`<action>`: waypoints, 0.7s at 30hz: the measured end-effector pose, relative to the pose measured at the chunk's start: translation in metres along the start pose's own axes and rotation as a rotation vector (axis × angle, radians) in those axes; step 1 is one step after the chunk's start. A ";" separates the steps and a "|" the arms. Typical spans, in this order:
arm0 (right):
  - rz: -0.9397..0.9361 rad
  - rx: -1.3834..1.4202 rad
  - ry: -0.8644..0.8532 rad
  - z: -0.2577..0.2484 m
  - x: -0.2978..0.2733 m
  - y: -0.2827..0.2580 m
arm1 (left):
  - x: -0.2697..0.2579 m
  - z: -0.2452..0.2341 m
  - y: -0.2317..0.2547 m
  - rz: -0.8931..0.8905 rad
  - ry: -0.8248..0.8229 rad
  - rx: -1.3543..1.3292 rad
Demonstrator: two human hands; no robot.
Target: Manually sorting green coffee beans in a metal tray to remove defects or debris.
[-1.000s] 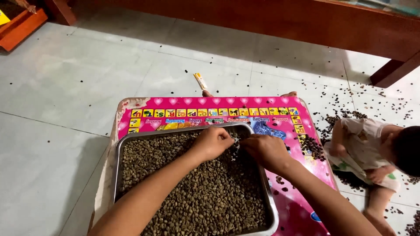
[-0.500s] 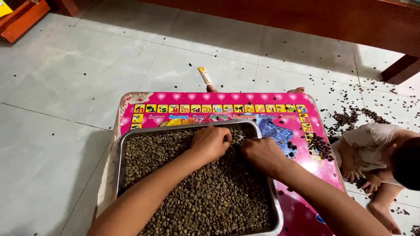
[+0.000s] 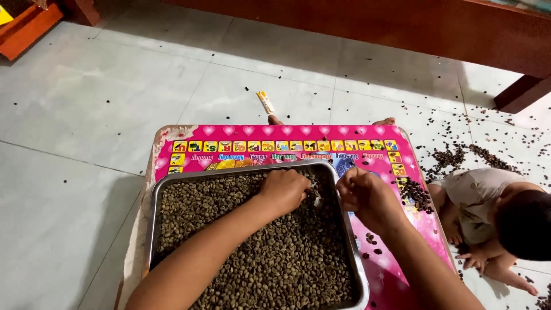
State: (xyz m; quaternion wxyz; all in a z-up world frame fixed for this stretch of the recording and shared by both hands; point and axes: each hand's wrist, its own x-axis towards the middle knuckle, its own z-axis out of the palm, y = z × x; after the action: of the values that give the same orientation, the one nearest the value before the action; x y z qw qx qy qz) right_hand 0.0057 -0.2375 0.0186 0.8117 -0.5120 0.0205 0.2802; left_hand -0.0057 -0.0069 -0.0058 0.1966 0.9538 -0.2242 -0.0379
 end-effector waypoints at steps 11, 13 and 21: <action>-0.383 -1.084 0.137 0.021 0.004 0.009 | 0.008 0.033 -0.020 -0.051 0.031 0.112; -0.638 -1.684 0.085 0.010 0.026 0.030 | -0.003 0.017 -0.021 -0.125 0.009 0.088; -1.044 -2.254 -0.062 0.008 0.047 0.057 | -0.044 -0.033 -0.026 -0.367 -0.007 -0.049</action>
State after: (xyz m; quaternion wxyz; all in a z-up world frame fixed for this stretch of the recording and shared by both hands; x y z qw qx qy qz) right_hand 0.0158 -0.1919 -0.0394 -0.0661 -0.8636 -0.4568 -0.2029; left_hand -0.0295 0.0454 0.0137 0.2089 0.9734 -0.0461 -0.0820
